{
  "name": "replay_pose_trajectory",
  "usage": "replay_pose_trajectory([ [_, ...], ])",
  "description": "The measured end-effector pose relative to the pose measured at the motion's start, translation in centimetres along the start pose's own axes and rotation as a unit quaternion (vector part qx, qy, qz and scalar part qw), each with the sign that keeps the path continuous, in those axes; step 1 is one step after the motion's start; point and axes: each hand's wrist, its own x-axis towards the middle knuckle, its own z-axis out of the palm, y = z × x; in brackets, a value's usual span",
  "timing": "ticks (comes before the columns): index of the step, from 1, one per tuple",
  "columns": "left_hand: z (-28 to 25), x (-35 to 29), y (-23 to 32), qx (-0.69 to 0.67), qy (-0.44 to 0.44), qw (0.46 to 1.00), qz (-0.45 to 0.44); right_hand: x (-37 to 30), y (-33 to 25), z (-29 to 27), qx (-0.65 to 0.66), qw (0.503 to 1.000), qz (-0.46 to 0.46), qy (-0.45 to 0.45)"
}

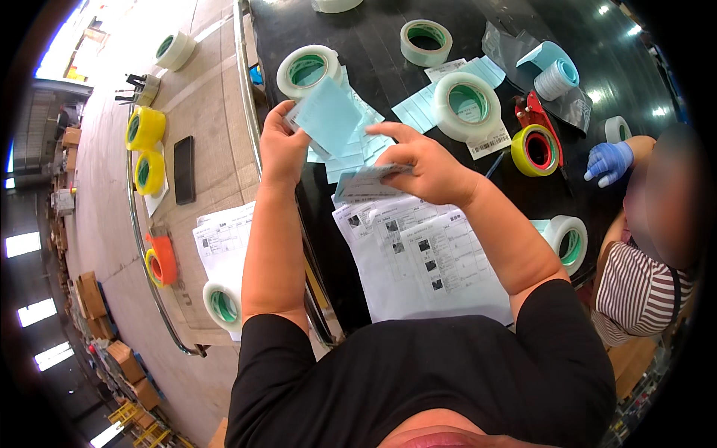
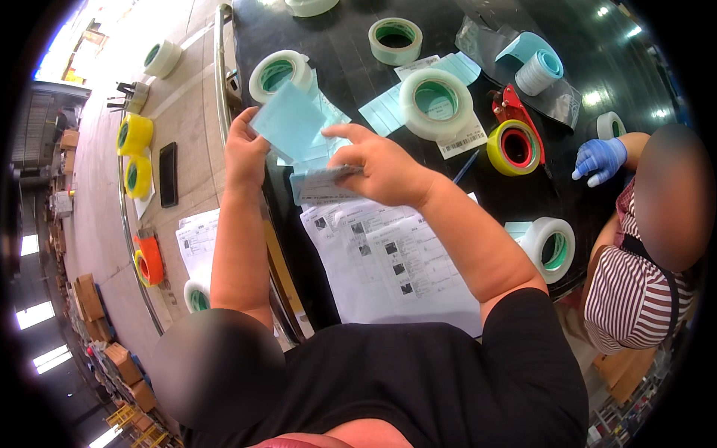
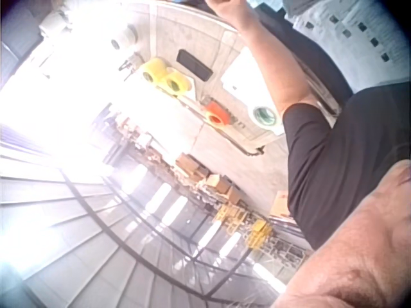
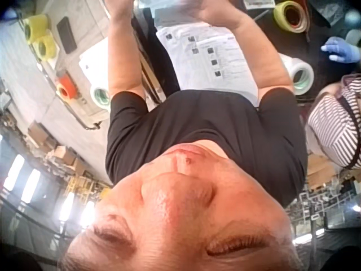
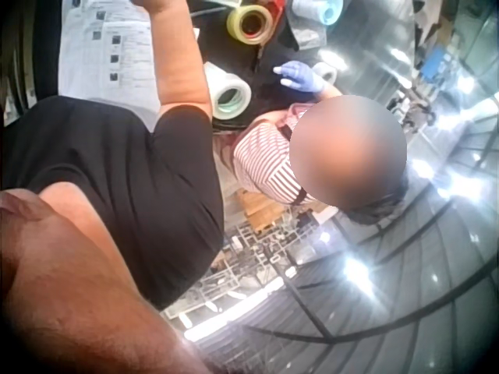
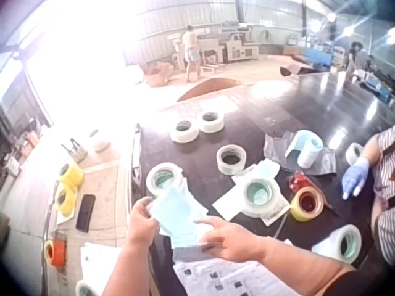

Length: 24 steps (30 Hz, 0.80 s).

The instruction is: The person wraps several items in plastic, places them into a large cardboard box, and luego reviews and organizes paper documents on a work table alongside another worker.

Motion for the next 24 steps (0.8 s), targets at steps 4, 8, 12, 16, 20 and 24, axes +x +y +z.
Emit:
replay_pose_trajectory([
  [4, 2.1, -2.4, 0.5, 0.139, 0.008, 0.986, 0.094, 0.1, -1.4, 1.8, -0.161, 0.984, -0.056, 0.044],
  [8, 3.4, -4.0, 3.6, 0.158, -0.130, 0.977, 0.056, -0.6, -1.2, 2.5, -0.079, 0.994, 0.059, 0.056],
  [12, 2.4, -3.5, 2.7, 0.104, -0.152, 0.980, 0.073, -1.6, -1.4, 2.2, -0.063, 0.994, 0.083, 0.038],
  [16, 1.4, -3.0, 2.6, 0.029, -0.143, 0.989, 0.027, -2.1, -0.6, 1.1, -0.115, 0.991, 0.057, 0.032],
  [20, 0.8, -2.2, 2.2, -0.083, -0.158, 0.984, -0.024, -2.6, -0.6, 0.5, -0.059, 0.991, 0.114, 0.045],
  [24, -0.3, -1.2, 1.5, -0.120, -0.122, 0.984, -0.051, -2.8, -0.9, -0.2, -0.022, 0.993, 0.114, 0.029],
])
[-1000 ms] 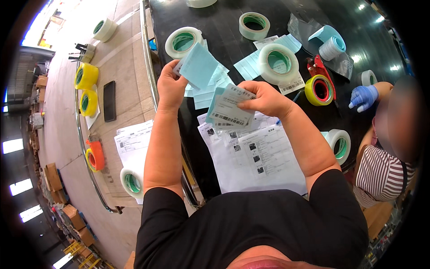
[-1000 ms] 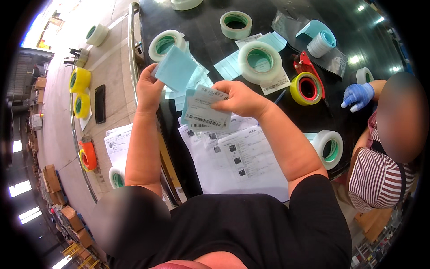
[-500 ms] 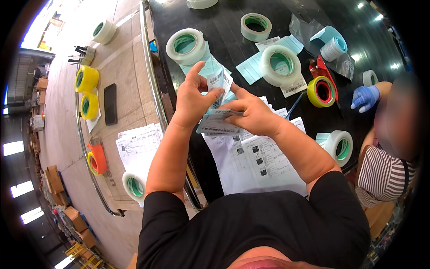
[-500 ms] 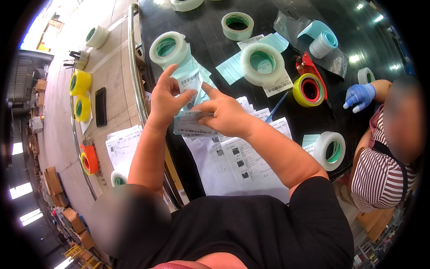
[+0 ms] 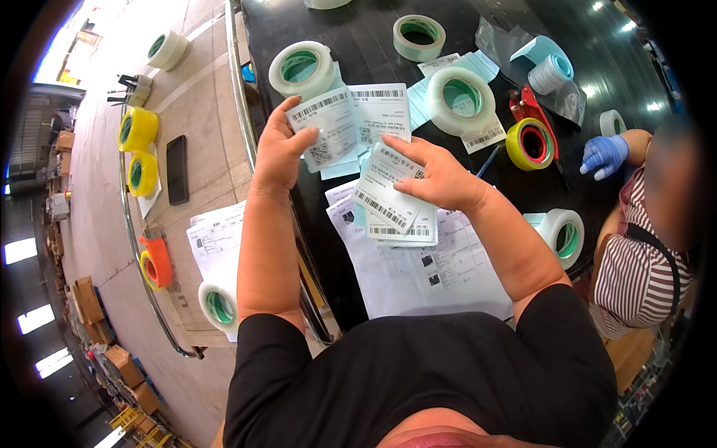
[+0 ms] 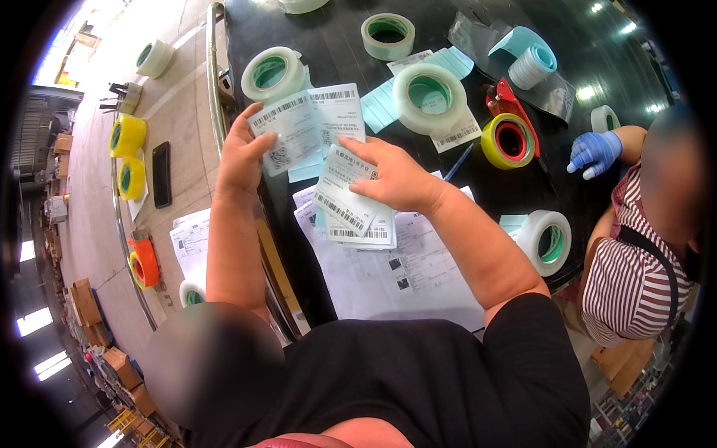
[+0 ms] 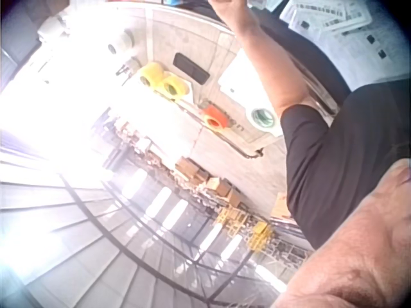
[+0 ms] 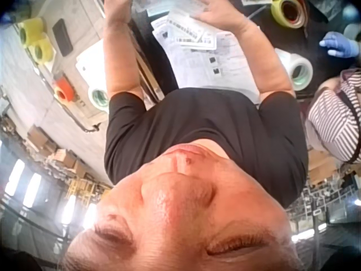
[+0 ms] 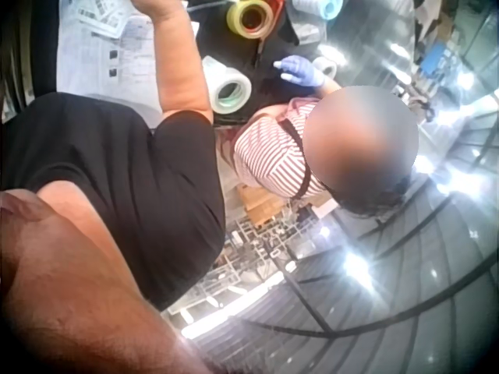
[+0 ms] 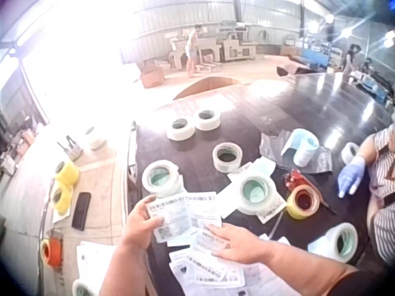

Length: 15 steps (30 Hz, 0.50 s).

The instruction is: The person wraps several items in plastic, places them into a large cardboard box, and luego reviews and organizes paper documents on a work table alongside another worker.

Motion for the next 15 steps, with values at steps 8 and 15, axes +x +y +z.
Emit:
replay_pose_trajectory([
  [8, -1.4, 0.4, -0.2, -0.098, 0.008, 0.995, -0.011, -0.5, 0.5, -1.4, 0.113, 0.992, 0.045, -0.016],
  [15, -1.8, 0.6, -0.4, -0.115, -0.008, 0.993, -0.013, -0.6, 0.6, -1.7, 0.135, 0.990, 0.045, -0.015],
])
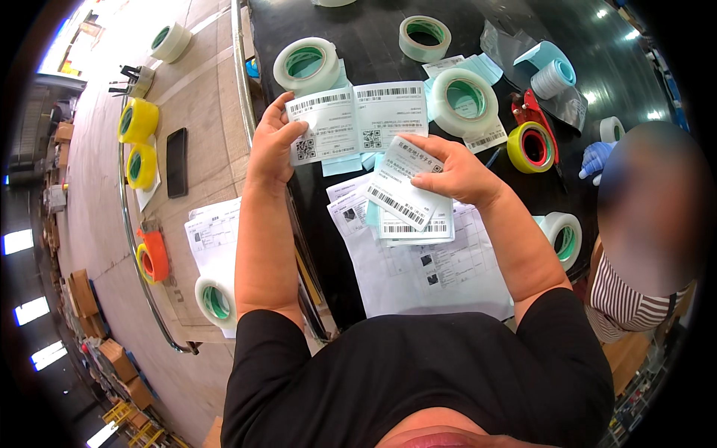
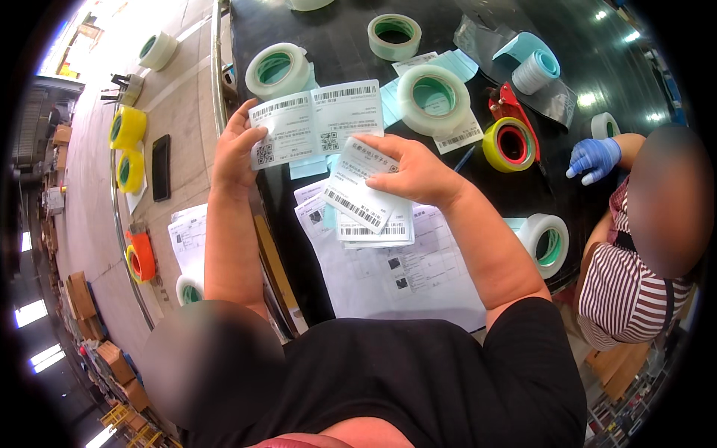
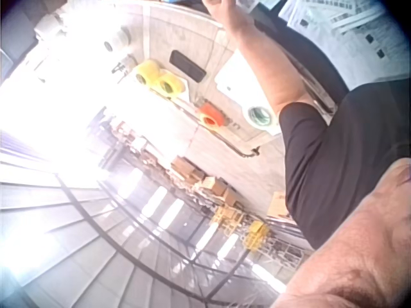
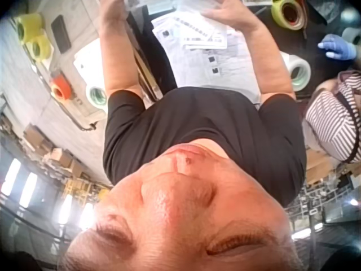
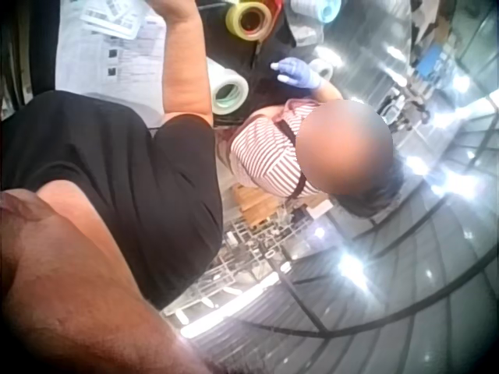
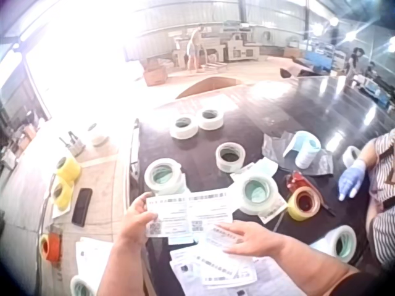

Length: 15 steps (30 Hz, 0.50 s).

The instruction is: The person wraps several items in plastic, places them into a large cardboard box, and luego reviews and organizes paper documents on a work table alongside another worker.

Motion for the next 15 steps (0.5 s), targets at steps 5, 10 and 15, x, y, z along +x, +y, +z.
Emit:
replay_pose_trajectory([
  [5, -0.20, 0.02, 0.01, 0.007, 0.002, 1.000, -0.001, -0.10, -0.23, 0.09, 0.009, 1.000, 0.005, -0.005],
  [10, 0.38, -0.16, 0.48, 0.016, 0.009, 1.000, -0.006, -0.38, -0.34, -0.04, 0.032, 0.999, 0.009, -0.005],
  [15, 0.09, -0.07, 0.40, 0.021, 0.001, 1.000, -0.009, -0.68, -0.62, 0.01, 0.046, 0.999, 0.020, -0.002],
])
